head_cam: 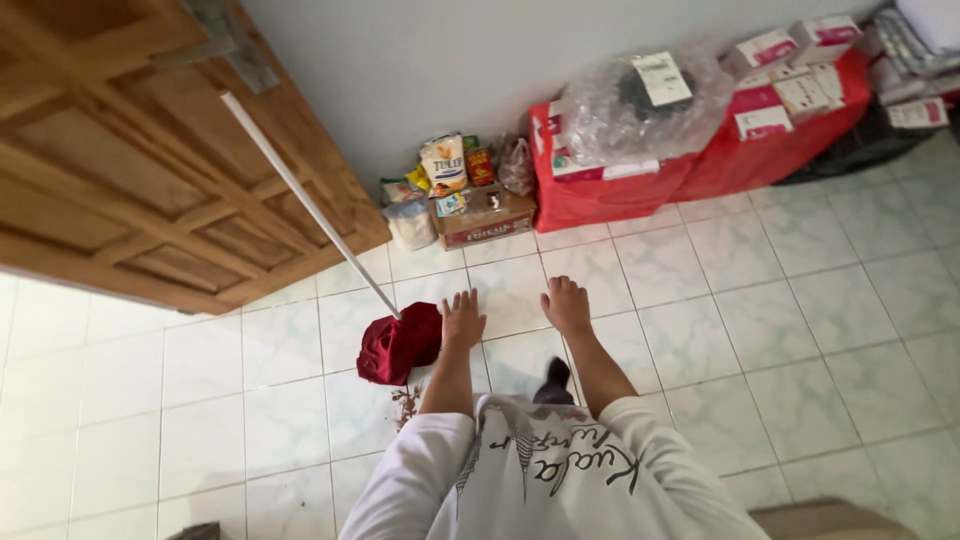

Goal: The person carries a white cloth through the house and opens a wooden wardrobe.

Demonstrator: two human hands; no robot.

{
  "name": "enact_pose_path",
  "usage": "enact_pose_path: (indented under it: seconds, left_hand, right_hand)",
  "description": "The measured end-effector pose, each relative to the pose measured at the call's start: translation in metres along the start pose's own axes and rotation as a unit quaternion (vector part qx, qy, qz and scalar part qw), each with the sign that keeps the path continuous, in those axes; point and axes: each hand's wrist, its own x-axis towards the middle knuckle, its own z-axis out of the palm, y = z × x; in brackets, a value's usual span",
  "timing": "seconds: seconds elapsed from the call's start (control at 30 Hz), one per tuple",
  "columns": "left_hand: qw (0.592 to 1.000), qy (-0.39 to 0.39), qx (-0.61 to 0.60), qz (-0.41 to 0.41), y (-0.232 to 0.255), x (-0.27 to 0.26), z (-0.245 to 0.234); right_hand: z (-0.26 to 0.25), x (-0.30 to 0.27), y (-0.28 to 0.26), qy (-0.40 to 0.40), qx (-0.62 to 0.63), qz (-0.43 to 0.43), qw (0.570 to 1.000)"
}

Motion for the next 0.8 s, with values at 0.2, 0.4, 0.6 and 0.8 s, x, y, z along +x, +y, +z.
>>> enact_pose_path:
  seconds: [0.2,0.4,0.6,0.8]
  left_hand:
    - [0.997,0.016,-0.032,-0.073,-0.010,0.016,-0.004]
    - [0.990,0.048,-0.052,-0.123,-0.006,0.035,-0.013]
    - [0.983,0.048,-0.077,-0.158,0.015,0.053,-0.013]
    - [0.976,0.052,-0.069,-0.200,0.021,0.063,-0.005]
  right_hand:
    - [0.007,0.048,-0.003,-0.017,0.013,-0.073,0.997]
    - [-0.004,0.101,-0.003,-0.050,0.028,-0.106,0.993]
    - [0.023,0.130,0.024,-0.051,0.007,-0.154,0.987]
    - [0.026,0.154,0.035,-0.107,-0.003,-0.164,0.981]
